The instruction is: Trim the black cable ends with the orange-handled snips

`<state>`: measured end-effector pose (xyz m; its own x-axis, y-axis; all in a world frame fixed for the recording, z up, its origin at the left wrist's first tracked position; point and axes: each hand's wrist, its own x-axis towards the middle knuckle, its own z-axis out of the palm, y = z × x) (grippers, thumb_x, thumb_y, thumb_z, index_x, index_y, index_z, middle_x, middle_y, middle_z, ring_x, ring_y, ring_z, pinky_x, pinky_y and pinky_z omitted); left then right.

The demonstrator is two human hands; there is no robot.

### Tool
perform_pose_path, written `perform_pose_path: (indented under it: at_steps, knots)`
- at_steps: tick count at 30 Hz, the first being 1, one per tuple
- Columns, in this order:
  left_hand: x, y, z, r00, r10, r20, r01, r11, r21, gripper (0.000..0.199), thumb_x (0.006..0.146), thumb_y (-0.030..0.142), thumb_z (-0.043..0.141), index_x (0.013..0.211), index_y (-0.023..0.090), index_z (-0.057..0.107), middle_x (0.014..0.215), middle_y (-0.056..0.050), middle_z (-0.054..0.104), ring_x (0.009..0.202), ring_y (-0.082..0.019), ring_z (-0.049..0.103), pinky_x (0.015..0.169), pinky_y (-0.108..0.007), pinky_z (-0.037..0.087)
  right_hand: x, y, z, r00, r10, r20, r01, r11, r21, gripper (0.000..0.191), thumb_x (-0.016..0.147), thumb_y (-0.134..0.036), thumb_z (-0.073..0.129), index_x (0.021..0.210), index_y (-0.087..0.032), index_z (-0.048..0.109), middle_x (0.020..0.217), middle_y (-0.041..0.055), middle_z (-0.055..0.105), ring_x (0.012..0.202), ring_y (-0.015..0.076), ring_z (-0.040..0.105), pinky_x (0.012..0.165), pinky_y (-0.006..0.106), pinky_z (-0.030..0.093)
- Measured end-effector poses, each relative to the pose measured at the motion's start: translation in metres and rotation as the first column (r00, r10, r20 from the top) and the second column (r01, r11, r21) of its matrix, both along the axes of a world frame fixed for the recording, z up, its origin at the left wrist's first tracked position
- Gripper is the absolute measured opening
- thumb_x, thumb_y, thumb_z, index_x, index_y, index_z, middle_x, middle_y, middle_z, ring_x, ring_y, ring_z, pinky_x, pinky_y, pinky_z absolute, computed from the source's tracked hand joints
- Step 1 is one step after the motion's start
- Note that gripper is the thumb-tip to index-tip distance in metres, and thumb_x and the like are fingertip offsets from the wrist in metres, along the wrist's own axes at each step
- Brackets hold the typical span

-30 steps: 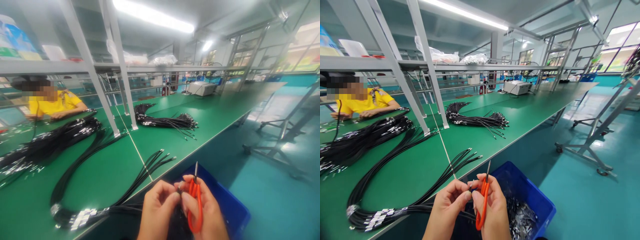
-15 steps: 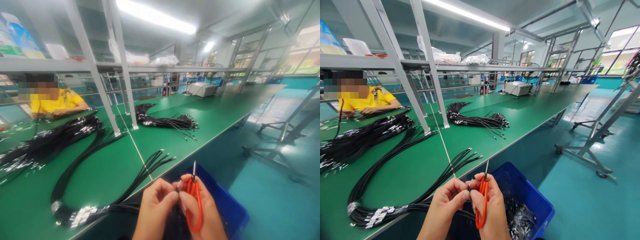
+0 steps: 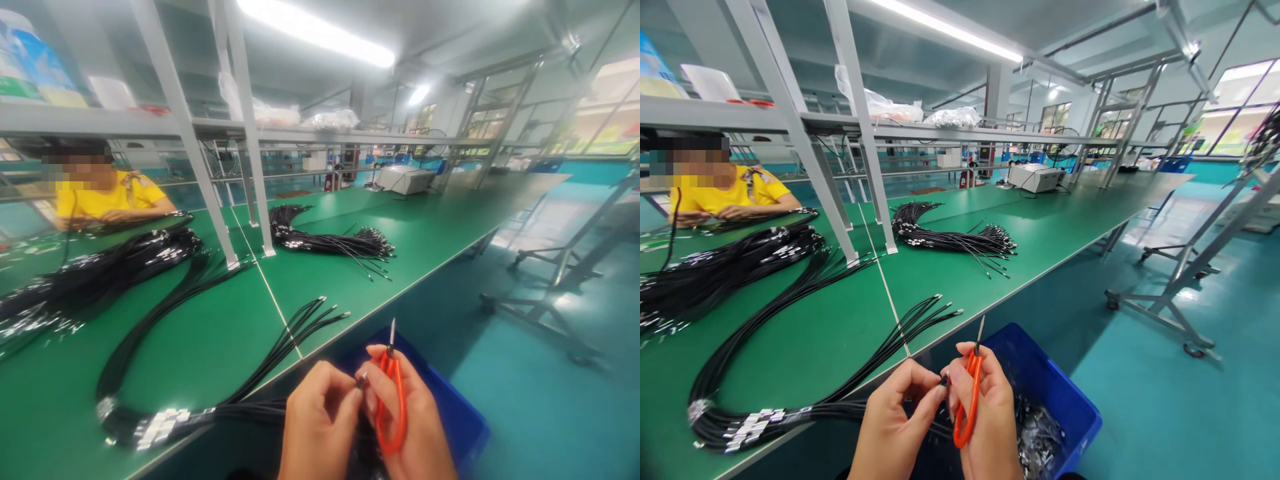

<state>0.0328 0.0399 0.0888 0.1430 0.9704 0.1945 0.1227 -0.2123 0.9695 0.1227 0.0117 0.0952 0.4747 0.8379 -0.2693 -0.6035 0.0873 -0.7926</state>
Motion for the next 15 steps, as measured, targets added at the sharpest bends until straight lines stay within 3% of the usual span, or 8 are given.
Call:
perform_pose_path:
  at_steps: [6, 10, 15]
  knots:
    - [0.003, -0.003, -0.001, 0.997, 0.045, -0.055, -0.042, 0.998, 0.045, 0.017, 0.073, 0.024, 0.061, 0.057, 0.020, 0.060, 0.053, 0.003, 0.057, 0.048, -0.013, 0.051, 0.048, -0.021, 0.039, -0.002, -0.002, -0.005, 0.995, -0.007, 0.097, 0.006, 1.000, 0.016, 0.036, 0.059, -0.017, 0.078, 0.091, -0.024, 0.063, 0.074, -0.0024, 0.067, 0.070, 0.0142, 0.062, 0.059, 0.019, 0.047]
    - [0.002, -0.002, -0.001, 0.996, 0.066, -0.053, -0.061, 0.994, 0.087, 0.014, 0.072, 0.019, 0.061, 0.058, 0.021, 0.058, 0.053, 0.004, 0.055, 0.048, -0.012, 0.051, 0.048, -0.020, 0.038, 0.006, -0.007, -0.005, 0.990, -0.004, 0.140, 0.003, 1.000, 0.008, 0.034, 0.062, -0.025, 0.079, 0.092, -0.022, 0.063, 0.073, -0.0013, 0.068, 0.052, 0.0079, 0.051, 0.049, 0.016, 0.041]
    - [0.001, -0.001, -0.003, 0.995, 0.047, -0.085, -0.035, 0.990, 0.136, 0.014, 0.072, 0.017, 0.059, 0.059, 0.021, 0.056, 0.055, 0.004, 0.054, 0.050, -0.012, 0.050, 0.049, -0.020, 0.038, 0.017, -0.006, -0.006, 0.984, -0.019, 0.179, 0.016, 1.000, 0.017, 0.040, 0.060, -0.036, 0.082, 0.091, -0.021, 0.062, 0.070, -0.0004, 0.068, 0.050, 0.0081, 0.049, 0.047, 0.017, 0.040]
